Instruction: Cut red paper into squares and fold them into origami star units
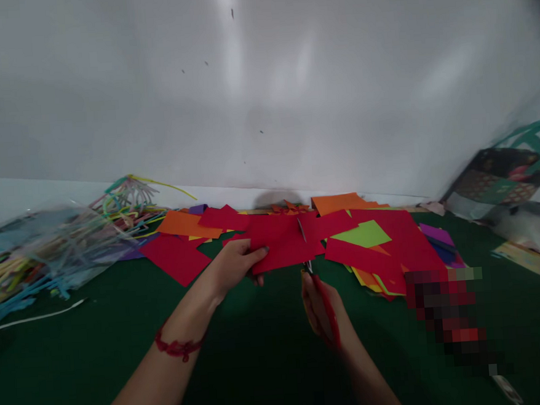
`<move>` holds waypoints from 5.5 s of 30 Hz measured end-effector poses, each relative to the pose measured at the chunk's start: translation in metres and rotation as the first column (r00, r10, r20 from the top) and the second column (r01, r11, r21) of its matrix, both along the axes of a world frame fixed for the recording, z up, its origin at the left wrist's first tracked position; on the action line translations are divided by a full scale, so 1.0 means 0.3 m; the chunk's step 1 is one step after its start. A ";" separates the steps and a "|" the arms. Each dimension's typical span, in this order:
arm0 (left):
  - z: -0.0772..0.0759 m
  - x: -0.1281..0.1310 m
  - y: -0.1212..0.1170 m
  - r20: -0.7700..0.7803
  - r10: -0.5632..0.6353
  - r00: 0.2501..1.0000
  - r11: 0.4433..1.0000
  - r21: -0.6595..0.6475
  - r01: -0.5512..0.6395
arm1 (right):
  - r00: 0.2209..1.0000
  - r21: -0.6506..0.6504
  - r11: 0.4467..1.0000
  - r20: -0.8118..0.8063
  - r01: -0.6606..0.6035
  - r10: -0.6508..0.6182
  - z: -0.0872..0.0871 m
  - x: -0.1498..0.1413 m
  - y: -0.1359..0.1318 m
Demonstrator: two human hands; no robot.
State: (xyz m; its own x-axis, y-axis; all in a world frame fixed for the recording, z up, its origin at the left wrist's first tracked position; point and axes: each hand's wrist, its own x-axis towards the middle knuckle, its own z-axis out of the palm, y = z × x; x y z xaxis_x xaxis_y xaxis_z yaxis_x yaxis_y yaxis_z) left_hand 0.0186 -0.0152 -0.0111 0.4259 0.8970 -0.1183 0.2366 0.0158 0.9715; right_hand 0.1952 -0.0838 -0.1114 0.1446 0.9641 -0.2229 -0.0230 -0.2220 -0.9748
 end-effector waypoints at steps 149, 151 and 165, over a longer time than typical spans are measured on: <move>-0.443 0.004 -0.076 0.138 0.135 0.981 0.991 -0.015 -0.135 | 0.996 0.161 0.982 0.013 -0.093 0.093 -0.110 0.071 0.092; -0.447 0.003 -0.071 0.137 0.139 0.981 0.990 -0.017 -0.138 | 0.995 0.164 0.982 -0.013 -0.098 0.101 -0.114 0.072 0.097; -0.446 -0.019 -0.057 0.196 0.089 0.976 0.992 -0.109 -0.068 | 0.981 0.129 0.984 -0.136 -0.120 0.138 -0.134 0.095 0.101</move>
State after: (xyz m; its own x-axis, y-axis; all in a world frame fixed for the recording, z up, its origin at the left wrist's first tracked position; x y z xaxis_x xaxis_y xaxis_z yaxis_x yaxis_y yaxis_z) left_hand 0.0130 -0.0323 -0.1448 0.3788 0.9164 -0.1292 0.0314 0.1268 0.9914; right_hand 0.2238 -0.0535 -0.1515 -0.0079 0.9934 -0.1148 -0.1437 -0.1147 -0.9829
